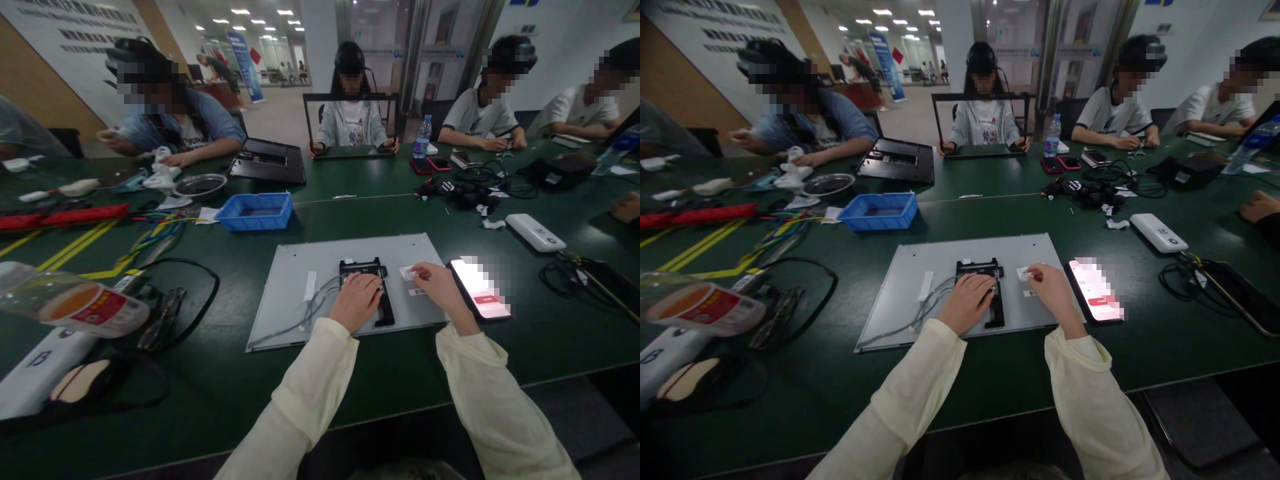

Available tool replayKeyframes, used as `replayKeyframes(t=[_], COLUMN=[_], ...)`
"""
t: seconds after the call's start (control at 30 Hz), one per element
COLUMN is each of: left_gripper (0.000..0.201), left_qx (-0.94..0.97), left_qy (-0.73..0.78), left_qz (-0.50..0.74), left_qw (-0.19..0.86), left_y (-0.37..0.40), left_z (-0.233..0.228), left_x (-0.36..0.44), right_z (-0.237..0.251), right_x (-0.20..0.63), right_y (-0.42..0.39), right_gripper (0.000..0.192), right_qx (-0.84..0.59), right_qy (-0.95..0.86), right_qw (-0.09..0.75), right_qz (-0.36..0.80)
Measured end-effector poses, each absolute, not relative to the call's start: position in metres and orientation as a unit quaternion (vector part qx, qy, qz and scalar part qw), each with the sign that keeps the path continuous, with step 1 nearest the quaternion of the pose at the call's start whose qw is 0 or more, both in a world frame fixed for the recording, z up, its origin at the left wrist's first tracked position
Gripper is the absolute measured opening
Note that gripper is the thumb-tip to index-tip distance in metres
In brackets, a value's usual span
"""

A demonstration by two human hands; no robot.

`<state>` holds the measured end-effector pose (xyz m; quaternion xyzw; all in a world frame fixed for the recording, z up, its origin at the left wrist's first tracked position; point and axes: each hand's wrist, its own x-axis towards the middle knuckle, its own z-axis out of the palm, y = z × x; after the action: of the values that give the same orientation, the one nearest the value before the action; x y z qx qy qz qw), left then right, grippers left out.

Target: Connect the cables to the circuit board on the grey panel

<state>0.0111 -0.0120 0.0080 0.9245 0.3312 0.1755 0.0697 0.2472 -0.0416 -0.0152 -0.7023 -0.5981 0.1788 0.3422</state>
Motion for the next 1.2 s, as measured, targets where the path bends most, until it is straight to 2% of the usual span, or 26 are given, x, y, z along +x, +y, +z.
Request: replayKeyframes(t=[0.1, 0.23, 0.33, 0.57, 0.8, 1.03, 1.2], left_gripper=[0.031, 0.033, 0.034, 0.034, 0.031, 0.027, 0.03], left_qx=[0.922, 0.92, 0.919, 0.921, 0.941, 0.949, 0.95], left_qy=[0.334, 0.33, 0.331, 0.336, 0.282, 0.267, 0.266], left_qz=[0.184, 0.2, 0.199, 0.187, 0.181, 0.164, 0.162], left_qw=[0.074, 0.072, 0.074, 0.067, 0.037, 0.014, 0.02], left_y=[-0.011, -0.011, -0.011, -0.011, -0.013, -0.014, -0.014], left_z=[0.007, 0.006, 0.006, 0.008, 0.01, 0.01, 0.01], left_x=[0.011, 0.01, 0.011, 0.011, 0.01, 0.008, 0.007], right_z=[-0.013, -0.009, -0.007, -0.01, -0.019, -0.024, -0.022], right_x=[0.245, 0.235, 0.225, 0.211, 0.206, 0.204, 0.211], right_y=[-0.042, -0.043, -0.042, -0.04, -0.038, -0.034, -0.035], right_gripper=[0.016, 0.021, 0.021, 0.017, 0.018, 0.011, 0.013], right_qx=[-0.69, -0.636, -0.6, -0.598, -0.594, -0.599, -0.595], right_qy=[-0.592, -0.578, -0.592, -0.591, -0.575, -0.629, -0.597], right_qw=[0.362, 0.398, 0.381, 0.375, 0.411, 0.414, 0.428], right_qz=[0.203, 0.32, 0.379, 0.389, 0.384, 0.273, 0.327])
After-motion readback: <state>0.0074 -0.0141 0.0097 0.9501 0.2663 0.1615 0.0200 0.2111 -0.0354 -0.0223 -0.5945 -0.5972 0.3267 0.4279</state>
